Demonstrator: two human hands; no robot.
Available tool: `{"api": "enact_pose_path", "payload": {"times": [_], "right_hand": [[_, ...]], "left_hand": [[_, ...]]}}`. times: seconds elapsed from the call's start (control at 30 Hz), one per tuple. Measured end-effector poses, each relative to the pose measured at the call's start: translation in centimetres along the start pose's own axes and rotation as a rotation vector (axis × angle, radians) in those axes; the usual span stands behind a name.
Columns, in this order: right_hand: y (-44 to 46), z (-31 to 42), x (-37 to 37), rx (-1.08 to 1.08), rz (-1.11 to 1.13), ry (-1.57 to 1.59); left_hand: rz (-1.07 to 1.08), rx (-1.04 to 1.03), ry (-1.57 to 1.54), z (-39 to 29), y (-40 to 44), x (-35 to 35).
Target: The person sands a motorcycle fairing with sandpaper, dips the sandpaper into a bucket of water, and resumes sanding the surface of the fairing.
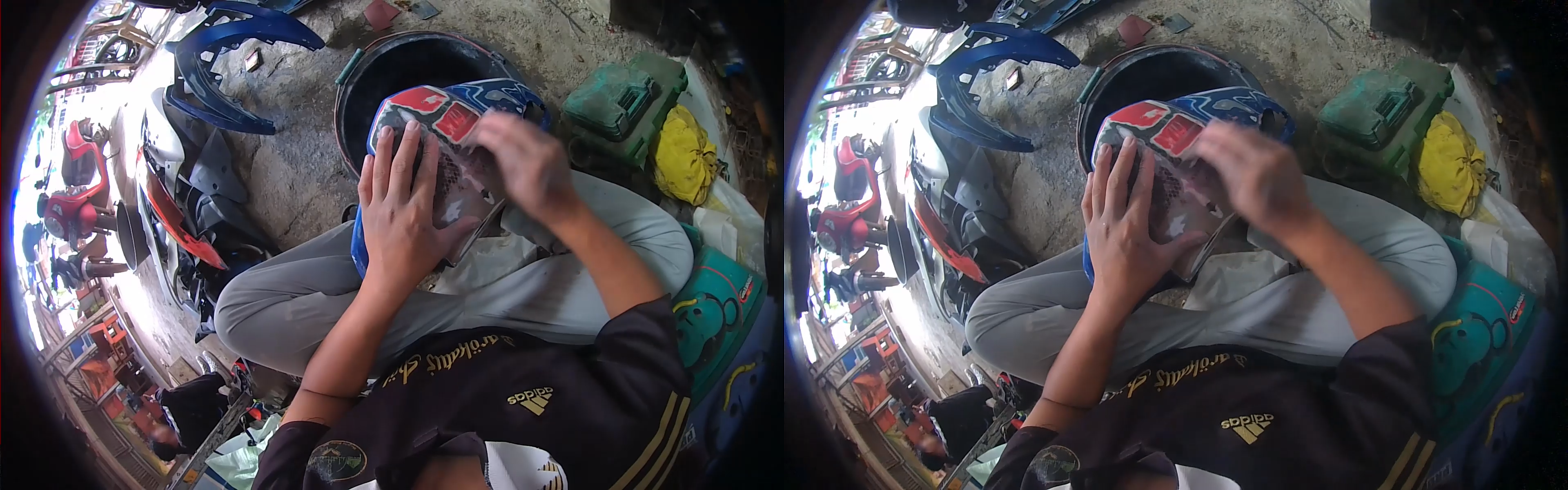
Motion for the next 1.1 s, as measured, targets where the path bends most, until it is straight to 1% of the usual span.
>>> {"api": "enact_pose_path", "payload": {"times": [0.03,0.13,0.17,0.27,0.3,0.4,0.43,0.5,0.53,0.57,0.6,0.67,0.7,0.83,0.93,0.97,1.07,1.1], "right_hand": [[0.5,-1.7,-0.1,-0.131,0.000,0.005],[-0.1,2.4,-0.5,-0.022,0.023,0.052],[-0.7,3.4,-0.7,0.005,0.091,0.079],[-0.1,-0.6,-0.4,-0.050,-0.018,0.031],[-0.4,-2.3,-0.5,-0.141,0.002,0.074],[-0.1,3.1,-0.3,0.001,0.074,0.164],[-0.5,3.7,-0.5,0.036,0.131,0.133],[-0.4,0.4,-0.4,-0.036,0.013,0.093],[0.3,-1.1,-0.3,-0.065,-0.043,0.075],[0.4,-1.8,-0.4,-0.099,-0.043,0.080],[-0.2,-0.9,-0.6,-0.051,-0.010,0.108],[-0.1,3.9,-0.2,0.045,0.053,0.165],[-0.4,4.6,-0.4,0.037,0.114,0.177],[0.7,-1.4,-0.4,-0.107,-0.058,0.081],[0.1,4.0,-0.6,0.090,0.076,0.147],[-0.4,5.2,-0.7,0.096,0.193,0.113],[0.4,0.3,-0.2,0.032,0.042,0.029],[0.2,-2.5,-0.7,-0.136,0.080,0.068]], "left_hand": [[0.016,0.005,0.003,0.0,-0.1,0.1],[-0.004,0.007,-0.004,0.1,-0.1,-0.1],[-0.029,-0.003,-0.003,0.1,-0.1,-0.2],[0.001,-0.012,0.003,0.0,-0.1,0.0],[-0.003,-0.019,-0.001,0.0,-0.1,0.0],[-0.053,-0.022,-0.015,0.0,-0.3,-0.2],[-0.027,-0.020,-0.010,-0.1,-0.2,-0.2],[0.026,-0.018,0.004,-0.1,-0.2,0.0],[0.003,0.003,-0.042,0.1,-0.2,0.3],[-0.020,0.027,-0.091,0.3,-0.1,0.5],[-0.044,0.049,-0.141,0.5,-0.1,0.7],[-0.063,0.047,-0.153,0.5,-0.2,0.9],[-0.069,0.043,-0.154,0.7,-0.2,1.0],[-0.064,0.019,-0.151,0.9,-0.2,1.2],[-0.085,0.015,-0.113,0.4,-0.3,1.0],[-0.084,0.011,-0.115,0.2,-0.3,1.0],[-0.070,0.011,-0.105,0.2,-0.2,1.2],[-0.067,0.017,-0.106,0.2,-0.2,1.2]]}}
Point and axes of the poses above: each hand's wrist, its own y-axis towards the middle knuckle, its own x-axis out of the back of the hand, z = x × y, the point moved 8 cm from there along y, towards the middle knuckle, and after that the axes turned 14 degrees about -z, right-handed, at the moved point
